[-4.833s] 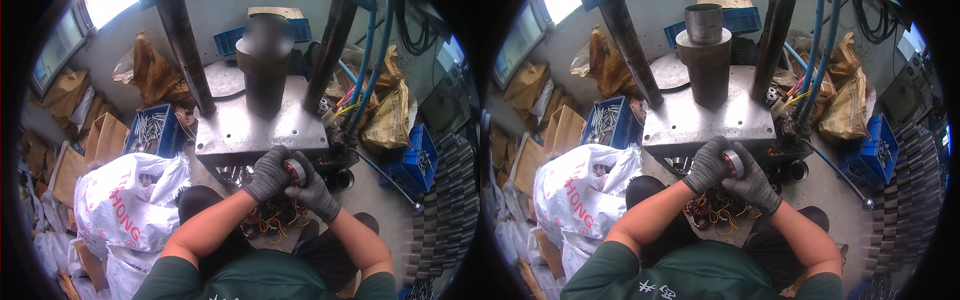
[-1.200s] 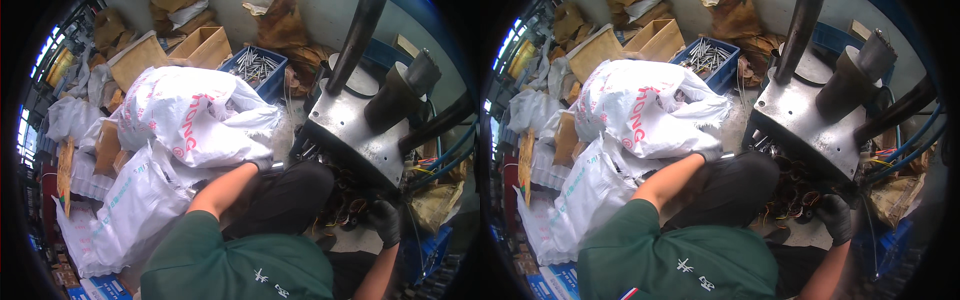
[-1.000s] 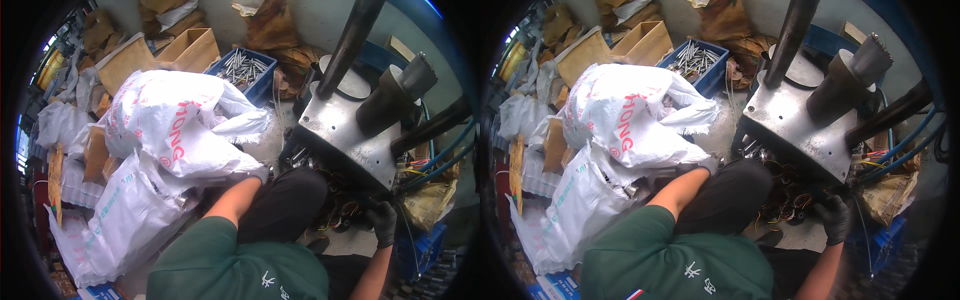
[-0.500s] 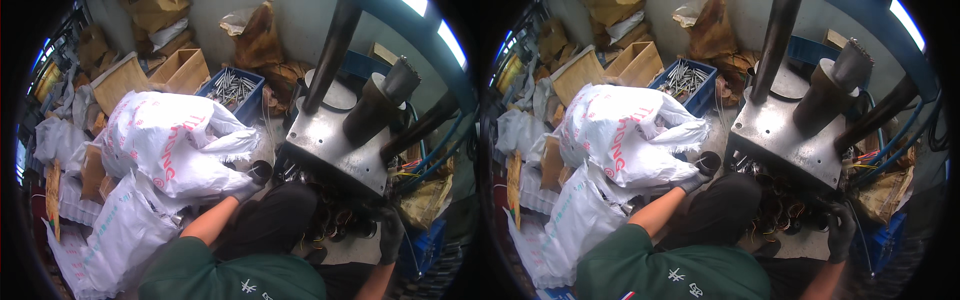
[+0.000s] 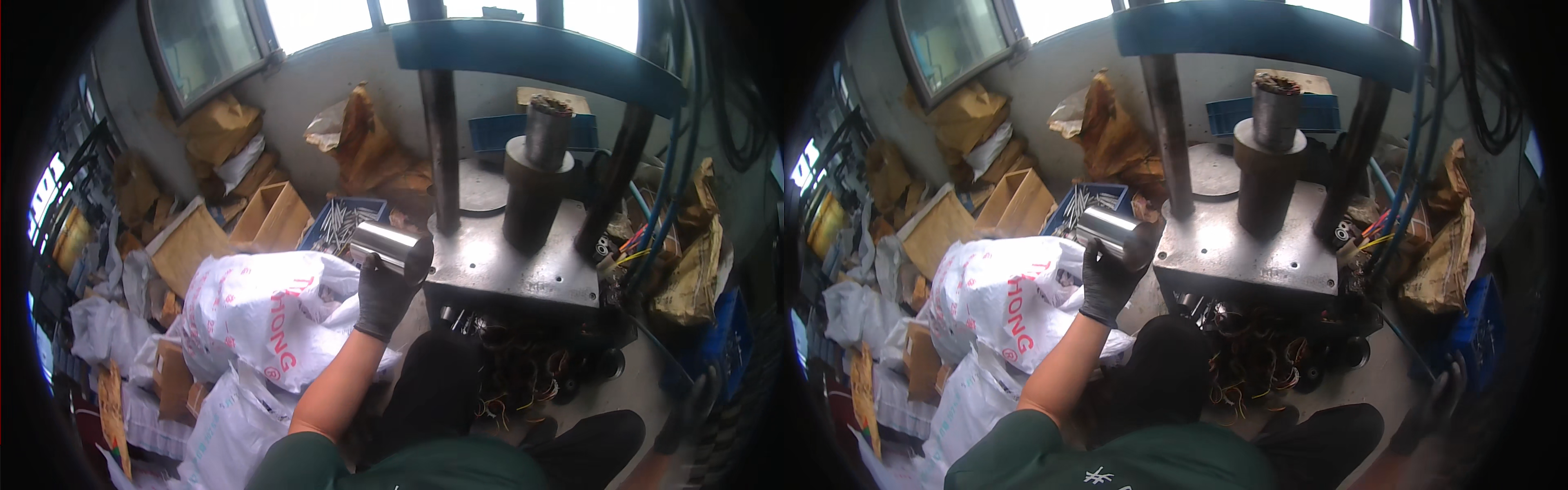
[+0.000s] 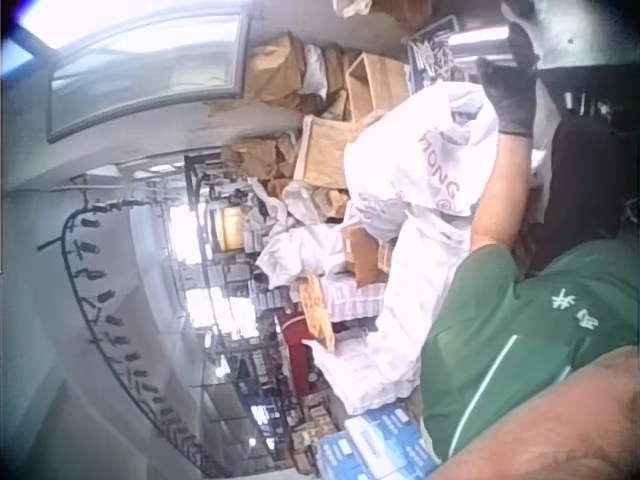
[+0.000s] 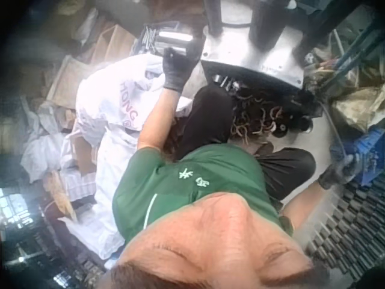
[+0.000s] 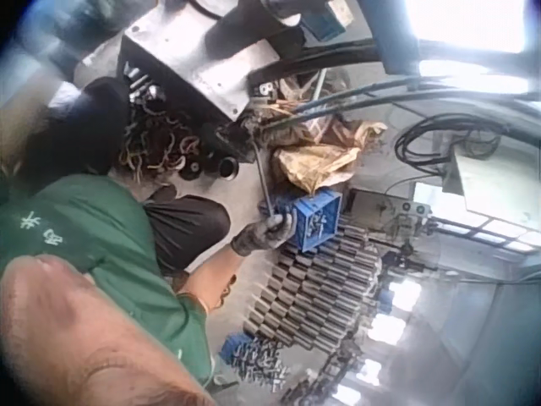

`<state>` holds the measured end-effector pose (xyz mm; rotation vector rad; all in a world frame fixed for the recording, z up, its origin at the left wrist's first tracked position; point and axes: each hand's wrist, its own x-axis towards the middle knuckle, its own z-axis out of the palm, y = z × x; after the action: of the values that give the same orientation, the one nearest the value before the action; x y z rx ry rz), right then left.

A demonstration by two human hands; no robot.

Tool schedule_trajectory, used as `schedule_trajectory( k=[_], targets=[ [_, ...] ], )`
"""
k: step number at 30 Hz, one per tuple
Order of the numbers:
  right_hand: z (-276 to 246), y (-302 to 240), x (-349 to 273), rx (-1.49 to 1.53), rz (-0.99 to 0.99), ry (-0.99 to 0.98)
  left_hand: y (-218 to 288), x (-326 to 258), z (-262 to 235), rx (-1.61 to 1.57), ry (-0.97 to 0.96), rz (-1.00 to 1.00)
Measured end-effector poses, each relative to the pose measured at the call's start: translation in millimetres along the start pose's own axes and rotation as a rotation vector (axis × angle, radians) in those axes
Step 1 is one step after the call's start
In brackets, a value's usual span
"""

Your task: Pressing electrical components into metal cylindrical tubes using a manual press.

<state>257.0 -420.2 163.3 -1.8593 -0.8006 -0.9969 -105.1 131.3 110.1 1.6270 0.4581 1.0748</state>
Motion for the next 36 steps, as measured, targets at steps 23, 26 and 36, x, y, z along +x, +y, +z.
schedule_trajectory(
  k=[23,26,36],
  targets=[
    [177,-7,168,0.520,0.341,0.431,128,228,173,-0.766,0.191,0.037],
    [172,-15,167,0.572,0.354,0.437,145,234,195,-0.487,0.181,0.197],
    [162,-20,168,0.550,0.402,0.420,162,263,234,-0.621,0.439,0.022]
  ],
)
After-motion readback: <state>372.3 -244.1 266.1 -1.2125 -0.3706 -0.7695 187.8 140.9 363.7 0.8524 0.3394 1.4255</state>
